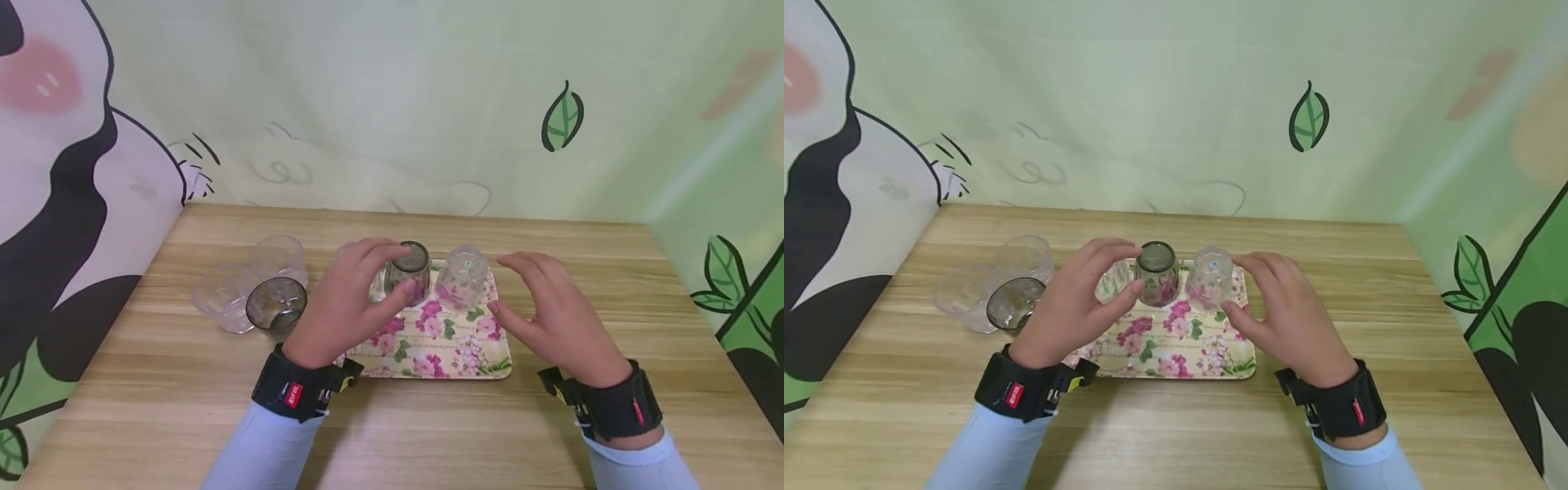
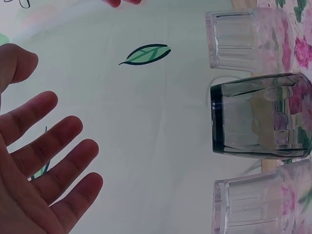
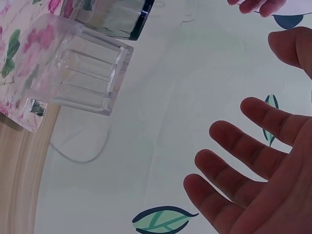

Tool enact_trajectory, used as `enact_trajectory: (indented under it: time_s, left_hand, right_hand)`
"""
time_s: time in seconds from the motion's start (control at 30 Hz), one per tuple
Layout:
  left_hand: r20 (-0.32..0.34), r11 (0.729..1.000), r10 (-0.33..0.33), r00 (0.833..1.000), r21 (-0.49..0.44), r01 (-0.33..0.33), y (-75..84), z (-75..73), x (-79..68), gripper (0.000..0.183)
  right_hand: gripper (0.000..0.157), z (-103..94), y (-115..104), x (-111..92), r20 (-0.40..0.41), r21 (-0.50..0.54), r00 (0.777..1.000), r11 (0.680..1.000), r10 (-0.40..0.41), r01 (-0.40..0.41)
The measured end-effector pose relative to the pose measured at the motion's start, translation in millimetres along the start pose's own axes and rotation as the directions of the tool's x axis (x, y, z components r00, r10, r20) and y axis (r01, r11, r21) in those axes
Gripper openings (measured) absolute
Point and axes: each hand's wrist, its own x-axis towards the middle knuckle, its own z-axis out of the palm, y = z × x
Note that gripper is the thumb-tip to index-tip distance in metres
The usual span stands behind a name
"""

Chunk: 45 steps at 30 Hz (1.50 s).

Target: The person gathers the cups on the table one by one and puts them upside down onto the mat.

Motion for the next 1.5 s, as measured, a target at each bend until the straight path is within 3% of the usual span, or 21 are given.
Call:
enact_trajectory:
  time_s: [0.3, 0.5, 0.67, 1.0, 1.23, 1.5]
  left_hand:
    - [-0.035, 1.000, -0.003, 0.999, 0.015, 0.004, 3.4, -4.9, -1.0, 0.042]
    - [0.040, 0.996, -0.046, 0.998, 0.074, 0.043, -0.9, -4.3, 0.1, 0.045]
    - [0.112, 0.988, -0.109, 0.988, 0.125, 0.095, -11.5, -5.6, -4.0, 0.047]
    - [0.151, 0.983, -0.130, 0.980, 0.146, 0.108, -34.7, -13.6, -19.6, 0.046]
    - [0.167, 0.965, -0.171, 0.971, 0.228, 0.131, -43.2, -23.7, -31.2, 0.050]
    - [0.139, 0.942, -0.204, 0.969, 0.299, 0.155, -58.6, -34.7, -46.4, 0.050]
  right_hand:
    - [0.060, -0.6, -1, 1, 0.007, -0.002, 1.000, 1.000, 0.009, -0.009]
    - [0.061, -0.8, 0, 0, 0.011, -0.002, 1.000, 1.000, 0.015, -0.015]
    - [0.061, 1.9, 1, -1, 0.010, -0.002, 1.000, 1.000, 0.013, -0.013]
    - [0.059, 4.5, 3, 0, 0.011, 0.005, 1.000, 1.000, -0.001, 0.001]
    - [0.059, 2.0, 1, 0, 0.021, 0.021, 1.000, 1.000, 0.017, -0.018]
    - [0.059, 3.8, 1, 2, 0.024, 0.017, 1.000, 1.000, 0.005, -0.006]
